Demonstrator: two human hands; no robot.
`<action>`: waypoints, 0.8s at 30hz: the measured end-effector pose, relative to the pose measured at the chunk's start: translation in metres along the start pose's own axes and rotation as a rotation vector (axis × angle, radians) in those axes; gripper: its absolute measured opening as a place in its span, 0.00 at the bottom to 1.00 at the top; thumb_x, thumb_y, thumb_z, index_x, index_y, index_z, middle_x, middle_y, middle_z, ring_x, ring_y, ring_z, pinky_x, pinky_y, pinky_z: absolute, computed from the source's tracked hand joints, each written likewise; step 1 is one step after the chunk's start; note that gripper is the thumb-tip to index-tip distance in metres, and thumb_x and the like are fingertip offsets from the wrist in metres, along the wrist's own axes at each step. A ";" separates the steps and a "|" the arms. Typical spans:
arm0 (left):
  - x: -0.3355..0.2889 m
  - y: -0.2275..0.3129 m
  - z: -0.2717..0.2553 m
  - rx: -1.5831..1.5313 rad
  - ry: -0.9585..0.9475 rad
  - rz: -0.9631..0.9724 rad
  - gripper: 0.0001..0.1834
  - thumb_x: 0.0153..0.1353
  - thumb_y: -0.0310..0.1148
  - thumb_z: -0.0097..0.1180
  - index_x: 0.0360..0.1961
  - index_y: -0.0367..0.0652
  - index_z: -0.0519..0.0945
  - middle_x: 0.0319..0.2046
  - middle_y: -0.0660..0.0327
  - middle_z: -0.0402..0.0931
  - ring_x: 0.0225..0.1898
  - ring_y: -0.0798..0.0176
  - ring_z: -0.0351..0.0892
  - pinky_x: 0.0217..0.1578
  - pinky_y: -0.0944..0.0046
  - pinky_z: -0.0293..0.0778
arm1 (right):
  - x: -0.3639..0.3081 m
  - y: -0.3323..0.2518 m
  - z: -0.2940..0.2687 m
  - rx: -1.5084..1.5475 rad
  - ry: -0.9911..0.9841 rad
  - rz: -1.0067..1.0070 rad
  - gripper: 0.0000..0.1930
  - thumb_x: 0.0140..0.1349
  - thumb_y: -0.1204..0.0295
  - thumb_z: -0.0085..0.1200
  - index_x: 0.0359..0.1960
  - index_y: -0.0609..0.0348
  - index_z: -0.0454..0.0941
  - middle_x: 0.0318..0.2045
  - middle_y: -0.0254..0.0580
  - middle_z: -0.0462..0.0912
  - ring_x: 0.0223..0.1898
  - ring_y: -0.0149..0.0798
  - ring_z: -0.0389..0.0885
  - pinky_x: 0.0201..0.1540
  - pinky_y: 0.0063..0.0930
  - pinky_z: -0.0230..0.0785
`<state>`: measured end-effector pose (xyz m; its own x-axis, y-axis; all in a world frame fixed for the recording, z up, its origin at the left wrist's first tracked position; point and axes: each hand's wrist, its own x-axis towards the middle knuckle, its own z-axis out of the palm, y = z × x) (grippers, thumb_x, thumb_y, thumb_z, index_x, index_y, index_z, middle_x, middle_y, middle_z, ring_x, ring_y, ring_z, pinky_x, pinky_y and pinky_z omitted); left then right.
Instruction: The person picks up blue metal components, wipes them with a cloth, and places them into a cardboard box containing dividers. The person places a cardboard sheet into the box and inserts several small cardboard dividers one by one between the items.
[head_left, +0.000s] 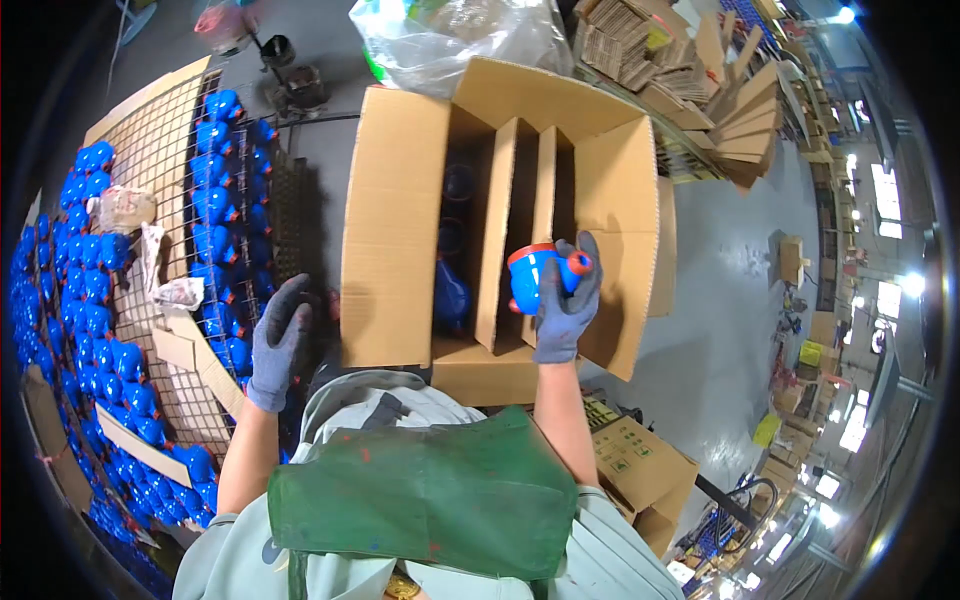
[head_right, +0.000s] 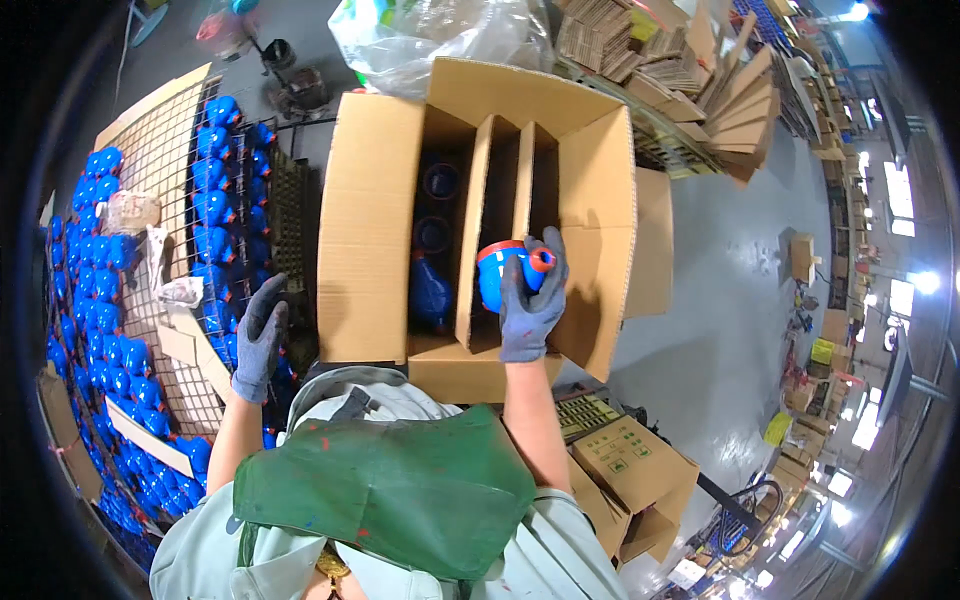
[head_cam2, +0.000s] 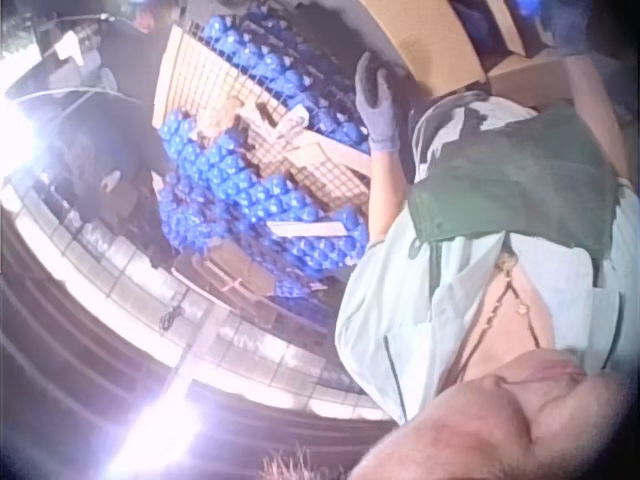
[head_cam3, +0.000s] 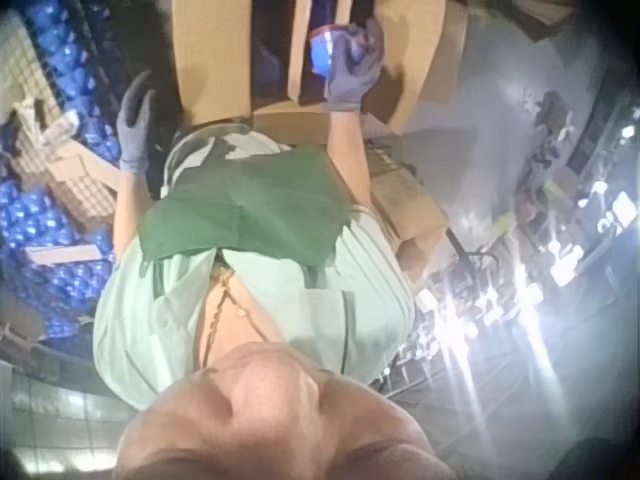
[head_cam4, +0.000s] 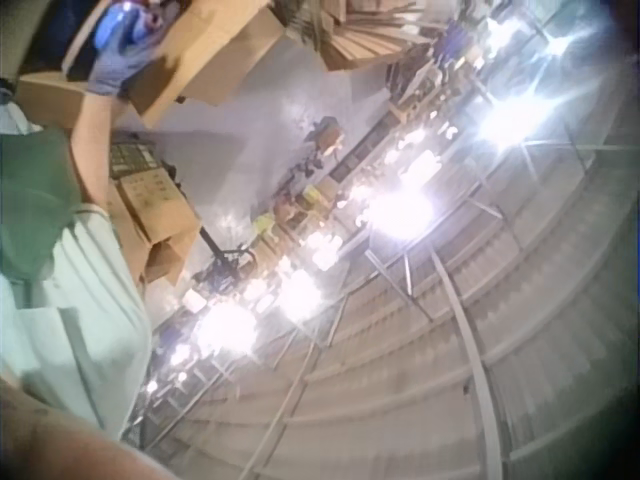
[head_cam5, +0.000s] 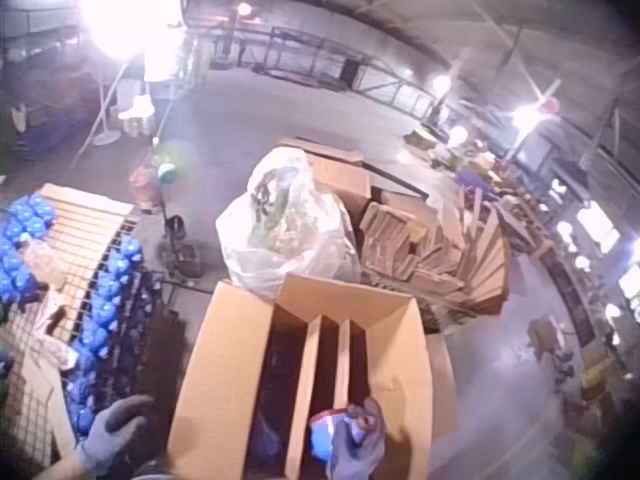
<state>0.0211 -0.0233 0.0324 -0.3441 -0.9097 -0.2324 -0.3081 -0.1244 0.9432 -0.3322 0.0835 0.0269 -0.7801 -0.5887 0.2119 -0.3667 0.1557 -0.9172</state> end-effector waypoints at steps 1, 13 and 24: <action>-0.001 -0.031 -0.019 0.100 0.077 0.031 0.23 0.71 0.33 0.54 0.64 0.36 0.73 0.57 0.56 0.77 0.59 0.62 0.75 0.61 0.63 0.68 | 0.003 0.012 0.004 -0.244 -0.090 -0.135 0.32 0.61 0.64 0.64 0.66 0.59 0.68 0.55 0.51 0.80 0.55 0.48 0.80 0.57 0.41 0.73; -0.050 -0.234 -0.377 1.219 0.943 -0.347 0.41 0.57 0.49 0.65 0.69 0.49 0.65 0.67 0.49 0.63 0.67 0.42 0.62 0.65 0.45 0.62 | -0.001 0.136 0.054 0.396 -0.346 1.175 0.27 0.73 0.55 0.43 0.68 0.54 0.65 0.60 0.44 0.75 0.57 0.46 0.76 0.61 0.41 0.69; -0.021 -0.199 -0.372 -0.612 0.688 -0.518 0.40 0.60 0.59 0.61 0.67 0.48 0.69 0.60 0.53 0.74 0.59 0.54 0.76 0.54 0.53 0.77 | -0.077 -0.004 0.154 -0.410 -0.527 -0.044 0.33 0.74 0.68 0.42 0.77 0.60 0.45 0.76 0.52 0.50 0.75 0.47 0.52 0.73 0.33 0.46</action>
<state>0.4192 -0.1269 -0.0624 0.3372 -0.6934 -0.6368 0.2920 -0.5660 0.7709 -0.1927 0.0056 -0.0373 -0.4463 -0.8939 -0.0425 -0.6365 0.3505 -0.6870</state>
